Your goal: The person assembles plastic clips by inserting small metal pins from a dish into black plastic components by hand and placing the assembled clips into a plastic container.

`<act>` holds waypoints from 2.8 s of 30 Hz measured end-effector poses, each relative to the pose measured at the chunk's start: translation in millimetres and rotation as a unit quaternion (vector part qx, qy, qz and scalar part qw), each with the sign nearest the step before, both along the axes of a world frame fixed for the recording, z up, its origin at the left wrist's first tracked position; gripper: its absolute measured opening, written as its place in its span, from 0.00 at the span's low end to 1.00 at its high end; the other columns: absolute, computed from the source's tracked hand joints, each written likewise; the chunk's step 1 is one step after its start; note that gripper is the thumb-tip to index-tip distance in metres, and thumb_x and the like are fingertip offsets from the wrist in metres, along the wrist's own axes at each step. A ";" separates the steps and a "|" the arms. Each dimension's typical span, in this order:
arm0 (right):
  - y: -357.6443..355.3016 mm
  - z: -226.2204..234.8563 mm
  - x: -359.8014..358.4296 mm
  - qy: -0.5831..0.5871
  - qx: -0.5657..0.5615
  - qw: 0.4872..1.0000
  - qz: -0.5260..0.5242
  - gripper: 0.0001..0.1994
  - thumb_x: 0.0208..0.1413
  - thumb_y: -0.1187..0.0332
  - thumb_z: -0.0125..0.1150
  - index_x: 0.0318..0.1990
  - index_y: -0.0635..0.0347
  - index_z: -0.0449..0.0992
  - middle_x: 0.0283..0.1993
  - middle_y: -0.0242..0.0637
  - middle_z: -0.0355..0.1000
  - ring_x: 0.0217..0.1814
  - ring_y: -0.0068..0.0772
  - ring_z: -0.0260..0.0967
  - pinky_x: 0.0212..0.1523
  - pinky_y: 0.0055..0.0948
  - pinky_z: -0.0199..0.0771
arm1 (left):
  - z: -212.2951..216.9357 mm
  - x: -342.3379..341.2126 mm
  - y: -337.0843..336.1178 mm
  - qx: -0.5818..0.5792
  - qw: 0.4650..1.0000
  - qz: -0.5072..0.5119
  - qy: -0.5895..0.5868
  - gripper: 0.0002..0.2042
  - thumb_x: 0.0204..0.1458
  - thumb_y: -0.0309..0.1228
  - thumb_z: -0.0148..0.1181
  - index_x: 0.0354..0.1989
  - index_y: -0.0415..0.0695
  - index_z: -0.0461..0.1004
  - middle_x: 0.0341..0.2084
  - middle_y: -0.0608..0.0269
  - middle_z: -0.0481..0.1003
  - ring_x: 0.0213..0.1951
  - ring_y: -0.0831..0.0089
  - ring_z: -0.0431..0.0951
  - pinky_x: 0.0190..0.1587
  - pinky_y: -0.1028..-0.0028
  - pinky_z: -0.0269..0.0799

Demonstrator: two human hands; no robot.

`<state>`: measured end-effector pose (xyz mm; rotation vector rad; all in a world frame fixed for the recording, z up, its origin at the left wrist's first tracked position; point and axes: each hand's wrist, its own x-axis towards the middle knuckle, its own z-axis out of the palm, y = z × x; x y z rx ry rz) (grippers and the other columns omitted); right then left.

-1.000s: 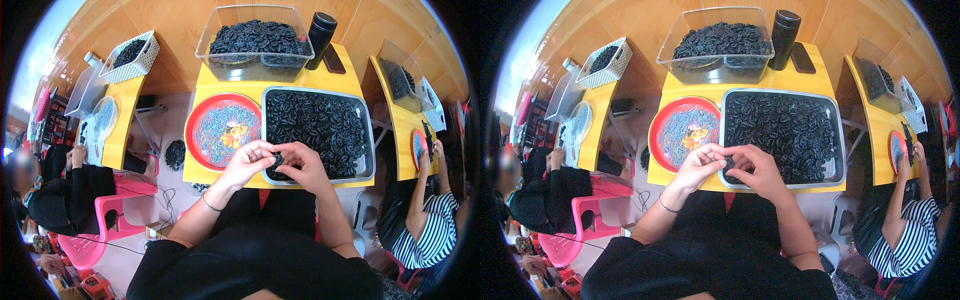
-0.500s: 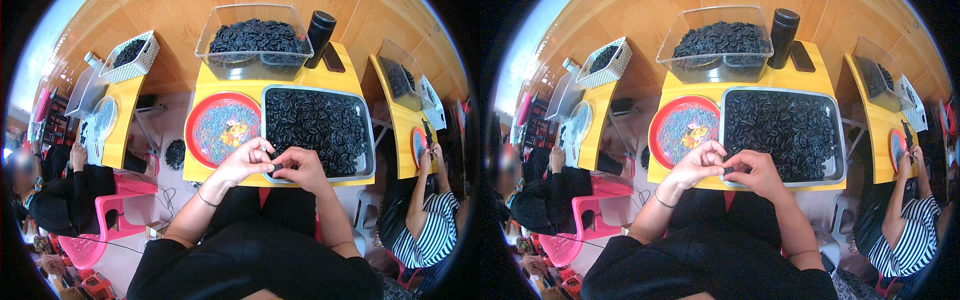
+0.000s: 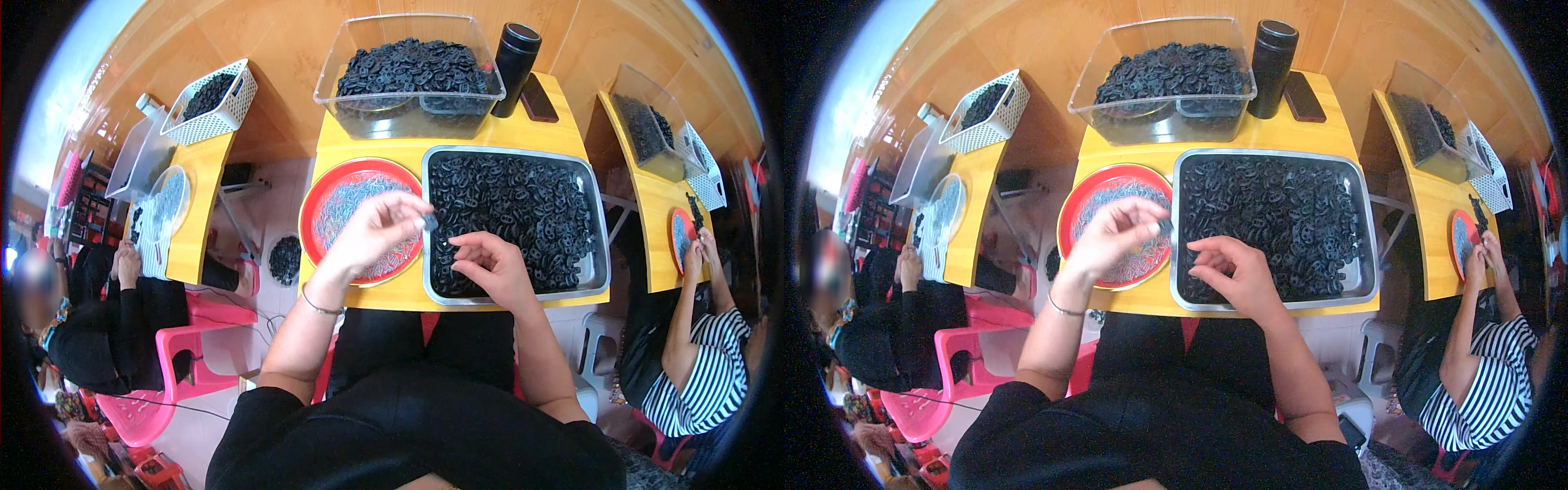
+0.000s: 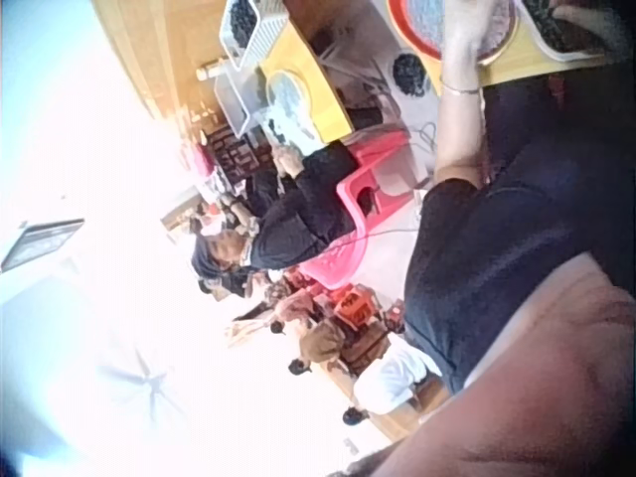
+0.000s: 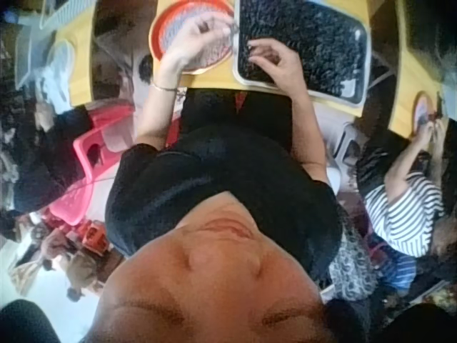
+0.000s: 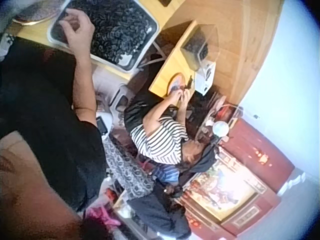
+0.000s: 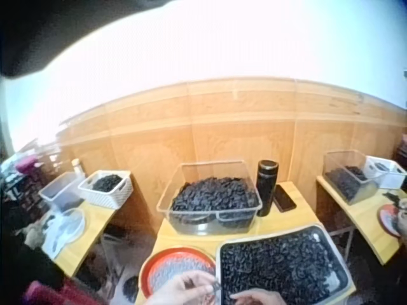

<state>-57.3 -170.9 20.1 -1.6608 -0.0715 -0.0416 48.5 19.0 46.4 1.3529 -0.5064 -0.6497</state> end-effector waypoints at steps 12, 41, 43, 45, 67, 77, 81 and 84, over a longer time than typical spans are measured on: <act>-8.0 2.6 1.5 -0.014 -0.034 0.999 -0.018 0.08 0.48 0.76 0.57 0.37 0.63 0.74 0.29 0.30 0.70 0.29 0.13 0.66 0.31 0.15 0.66 | 69.8 108.4 -22.8 -0.116 0.954 0.192 -0.200 0.07 0.51 0.22 0.51 0.38 0.37 0.71 0.27 0.66 0.72 0.28 0.79 0.74 0.33 0.82 0.70; 11.4 -7.1 -2.2 -0.032 -0.118 0.992 0.030 0.06 0.47 0.73 0.58 0.35 0.62 0.75 0.26 0.30 0.71 0.24 0.13 0.65 0.27 0.15 0.65 | 81.4 112.3 -31.0 -0.141 0.925 0.246 -0.252 0.15 0.42 0.17 0.60 0.42 0.38 0.72 0.21 0.75 0.67 0.23 0.90 0.63 0.25 0.90 0.59; 10.8 -7.2 -2.7 -0.036 -0.120 0.992 0.022 0.06 0.47 0.74 0.58 0.35 0.62 0.75 0.26 0.30 0.72 0.25 0.14 0.66 0.27 0.15 0.66 | 82.8 109.6 -28.1 -0.139 0.927 0.232 -0.260 0.14 0.42 0.17 0.60 0.40 0.38 0.73 0.20 0.75 0.67 0.23 0.91 0.64 0.26 0.90 0.61; 10.8 -5.6 -2.7 -0.033 -0.118 0.992 0.023 0.06 0.47 0.74 0.58 0.35 0.62 0.75 0.26 0.31 0.72 0.25 0.14 0.66 0.27 0.15 0.66 | 84.8 105.9 -26.4 -0.127 0.928 0.235 -0.259 0.14 0.41 0.17 0.60 0.40 0.37 0.73 0.20 0.75 0.67 0.23 0.91 0.64 0.26 0.90 0.61; 10.8 -11.1 -1.3 -0.030 -0.125 0.991 0.028 0.06 0.48 0.74 0.58 0.34 0.63 0.75 0.26 0.31 0.72 0.24 0.15 0.66 0.27 0.16 0.65 | 89.5 97.2 -17.0 -0.101 0.880 0.227 -0.405 0.13 0.38 0.17 0.61 0.36 0.37 0.75 0.22 0.69 0.67 0.24 0.85 0.67 0.27 0.86 0.65; 16.9 -5.3 -3.1 -0.050 -0.142 0.988 0.042 0.06 0.47 0.73 0.58 0.34 0.62 0.75 0.27 0.32 0.71 0.24 0.16 0.65 0.26 0.16 0.65 | 82.4 183.7 -25.4 0.183 0.756 0.290 -0.558 0.15 0.42 0.28 0.61 0.42 0.41 0.74 0.26 0.58 0.72 0.28 0.70 0.74 0.33 0.76 0.71; 16.4 -4.3 -3.6 -0.034 -0.142 0.988 0.047 0.06 0.47 0.72 0.59 0.34 0.63 0.75 0.27 0.33 0.70 0.25 0.18 0.66 0.27 0.18 0.66 | 85.0 148.3 -17.2 0.140 0.838 0.224 -0.477 0.10 0.48 0.32 0.56 0.35 0.39 0.74 0.22 0.55 0.73 0.27 0.66 0.75 0.32 0.74 0.70; 15.7 -4.1 -3.1 -0.031 -0.170 0.982 0.072 0.06 0.47 0.72 0.58 0.33 0.62 0.75 0.30 0.35 0.69 0.28 0.23 0.69 0.29 0.20 0.69 | 74.1 104.5 -4.2 0.180 0.870 0.152 -0.432 0.09 0.51 0.32 0.51 0.31 0.38 0.74 0.21 0.54 0.73 0.26 0.66 0.74 0.30 0.72 0.69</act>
